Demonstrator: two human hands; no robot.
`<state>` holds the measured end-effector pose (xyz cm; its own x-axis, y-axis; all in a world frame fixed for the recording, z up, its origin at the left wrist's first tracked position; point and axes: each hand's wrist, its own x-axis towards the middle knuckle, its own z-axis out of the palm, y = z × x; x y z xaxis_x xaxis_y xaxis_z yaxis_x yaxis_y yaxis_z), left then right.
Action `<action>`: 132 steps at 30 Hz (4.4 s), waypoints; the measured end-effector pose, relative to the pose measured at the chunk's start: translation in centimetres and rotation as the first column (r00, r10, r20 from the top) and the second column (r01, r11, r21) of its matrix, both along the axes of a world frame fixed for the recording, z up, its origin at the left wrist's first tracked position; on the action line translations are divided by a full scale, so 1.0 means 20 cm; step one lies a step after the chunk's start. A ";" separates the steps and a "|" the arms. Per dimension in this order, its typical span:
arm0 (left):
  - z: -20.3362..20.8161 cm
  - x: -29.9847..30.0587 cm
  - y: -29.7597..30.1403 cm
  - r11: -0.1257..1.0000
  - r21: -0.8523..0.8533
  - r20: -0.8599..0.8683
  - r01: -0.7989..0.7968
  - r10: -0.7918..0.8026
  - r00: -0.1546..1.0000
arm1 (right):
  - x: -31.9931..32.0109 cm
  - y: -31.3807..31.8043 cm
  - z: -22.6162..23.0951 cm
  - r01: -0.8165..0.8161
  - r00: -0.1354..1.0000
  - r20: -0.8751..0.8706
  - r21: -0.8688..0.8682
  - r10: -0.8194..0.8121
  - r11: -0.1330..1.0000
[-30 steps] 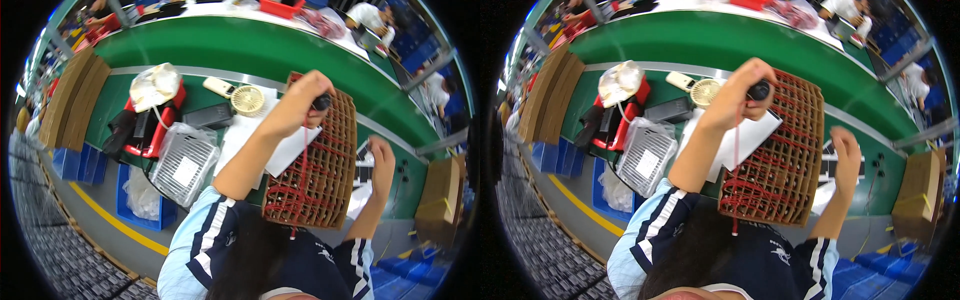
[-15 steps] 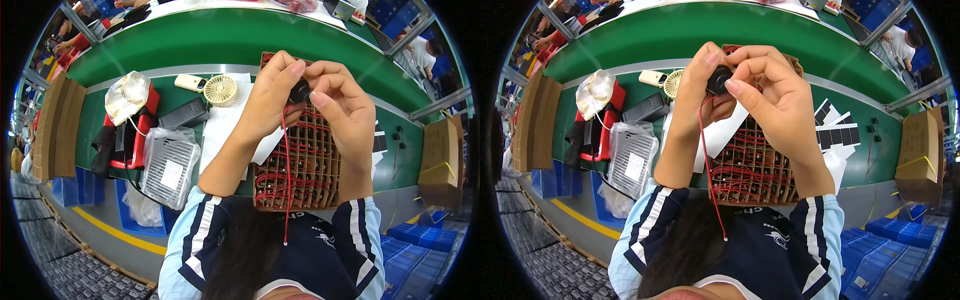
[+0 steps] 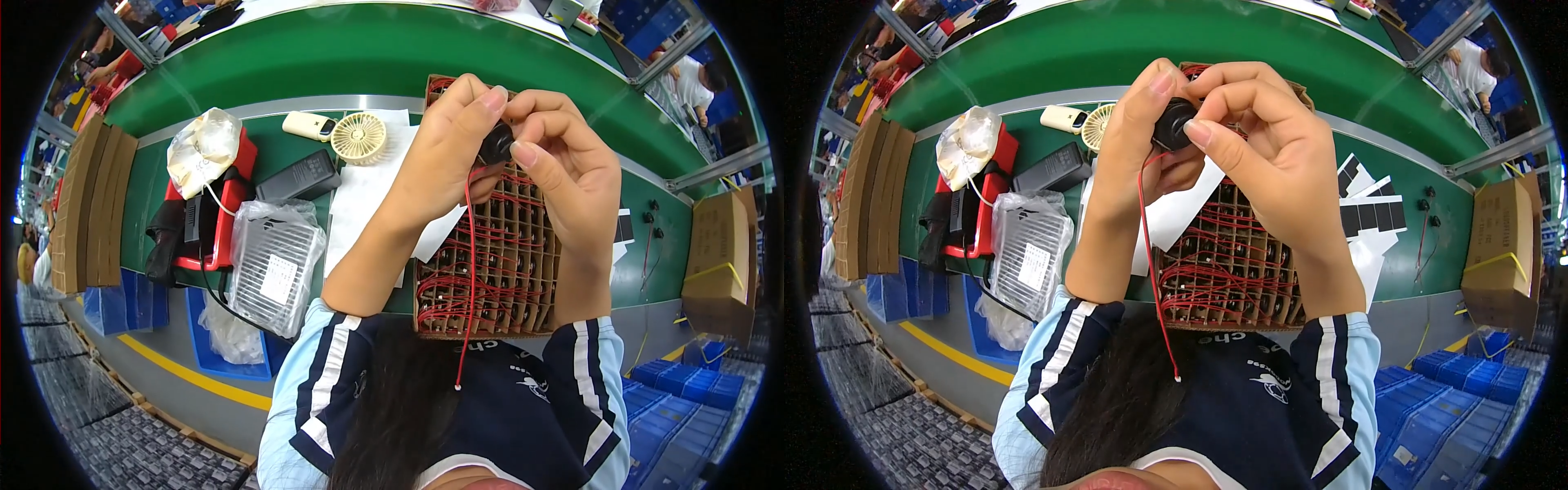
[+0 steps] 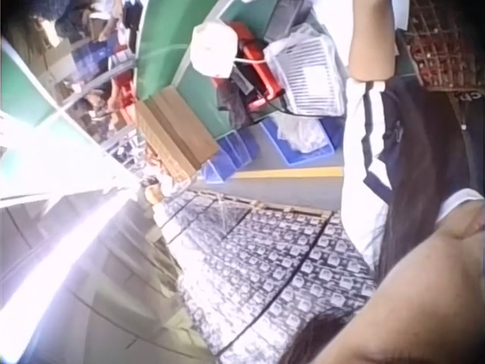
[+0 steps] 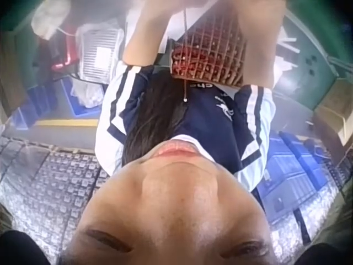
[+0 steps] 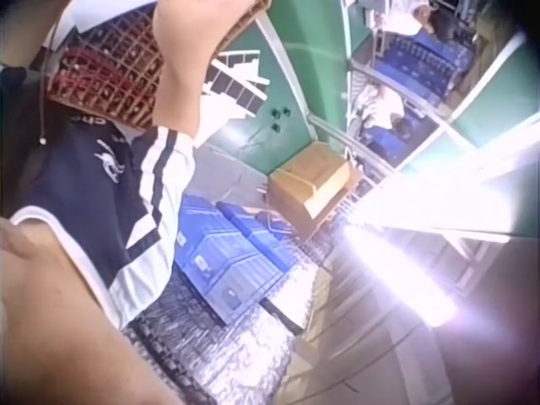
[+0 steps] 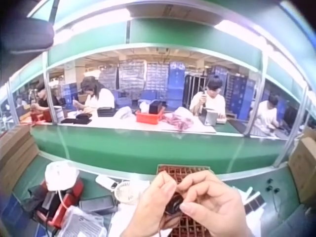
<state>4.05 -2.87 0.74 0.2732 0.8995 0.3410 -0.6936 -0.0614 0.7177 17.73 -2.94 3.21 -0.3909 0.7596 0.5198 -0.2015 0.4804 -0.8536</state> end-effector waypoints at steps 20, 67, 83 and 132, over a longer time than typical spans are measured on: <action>-0.03 0.03 -0.01 1.000 0.017 -0.039 -0.002 0.003 0.999 | 0.00 0.07 -0.07 -0.130 0.986 -0.111 -0.059 0.123 0.990; -0.59 -0.16 0.41 0.791 -0.481 -0.664 0.377 -0.610 0.433 | -0.19 0.73 -0.78 0.219 0.458 0.788 0.348 -0.411 0.912; -0.62 -0.14 0.42 0.824 -0.397 -0.707 0.405 -0.556 0.437 | -0.17 0.72 -0.67 0.195 0.632 0.759 0.041 -0.158 0.980; -0.23 -0.27 0.35 0.977 -0.204 0.275 -0.062 0.118 0.954 | -0.08 0.38 -0.16 -0.002 1.000 0.007 -0.166 0.003 0.986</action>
<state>-1.37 4.17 -3.81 0.1051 0.9716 0.2120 -0.8683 -0.0143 0.4958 16.18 4.61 0.03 -0.3960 0.8340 0.3842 -0.1961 0.3320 -0.9227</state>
